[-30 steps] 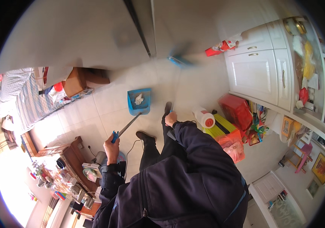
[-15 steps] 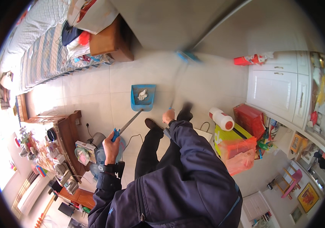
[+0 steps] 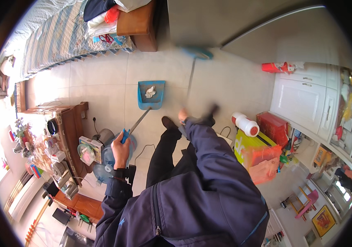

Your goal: The person sweeps a tiled floor with a blue broom and dustpan, gathering small pieces of debris into the dustpan. They move around furniture and a bed, occasionally repositioning a white box to continue sweeping.

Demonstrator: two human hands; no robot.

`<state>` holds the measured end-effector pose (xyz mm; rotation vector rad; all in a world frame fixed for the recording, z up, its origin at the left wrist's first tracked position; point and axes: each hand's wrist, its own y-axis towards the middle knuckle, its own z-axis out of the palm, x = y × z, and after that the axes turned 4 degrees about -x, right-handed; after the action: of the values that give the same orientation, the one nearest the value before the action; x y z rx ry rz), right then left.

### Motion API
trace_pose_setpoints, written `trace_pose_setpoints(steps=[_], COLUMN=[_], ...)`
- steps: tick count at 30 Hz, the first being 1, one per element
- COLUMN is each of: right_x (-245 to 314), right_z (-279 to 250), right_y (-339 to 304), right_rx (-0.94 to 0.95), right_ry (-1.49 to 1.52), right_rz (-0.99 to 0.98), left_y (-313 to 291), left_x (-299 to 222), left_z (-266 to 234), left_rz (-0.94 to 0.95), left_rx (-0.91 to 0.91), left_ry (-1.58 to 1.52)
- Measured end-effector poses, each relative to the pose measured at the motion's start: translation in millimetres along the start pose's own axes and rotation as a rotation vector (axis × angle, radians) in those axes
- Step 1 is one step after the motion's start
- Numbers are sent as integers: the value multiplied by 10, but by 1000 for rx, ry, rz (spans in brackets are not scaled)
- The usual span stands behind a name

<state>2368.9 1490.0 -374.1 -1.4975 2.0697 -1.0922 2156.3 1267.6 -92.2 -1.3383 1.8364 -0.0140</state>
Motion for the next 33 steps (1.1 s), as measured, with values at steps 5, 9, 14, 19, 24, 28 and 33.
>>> trace_pose_setpoints(steps=[5, 9, 14, 19, 24, 28, 33], right_x=[-87, 12, -141, -287, -1048, -1546, -2187], right_z=[447, 24, -742, -685, -387, -65, 589], right_y=[-953, -1806, -2526, -2848, -3266, -3729, -4295], right_rx=[62, 207, 101, -99, -375, -543, -701], right_ry=[184, 1480, 2263, 2488, 2555, 2766, 2937], right_rz=[-74, 506, 631, 682, 725, 792, 762], left_y=[-87, -113, -163, -290, -427, -552, -856], left_x=[-45, -166, -368, -713, -1417, -2031, -2549], left_z=[-62, -108, -24, 204, 803, 1418, 2054], left_rz=[52, 14, 69, 158, 177, 264, 312], left_rx=[-67, -57, 0, 57, 144, 202, 282], left_ry=[23, 17, 61, 58, 123, 163, 220])
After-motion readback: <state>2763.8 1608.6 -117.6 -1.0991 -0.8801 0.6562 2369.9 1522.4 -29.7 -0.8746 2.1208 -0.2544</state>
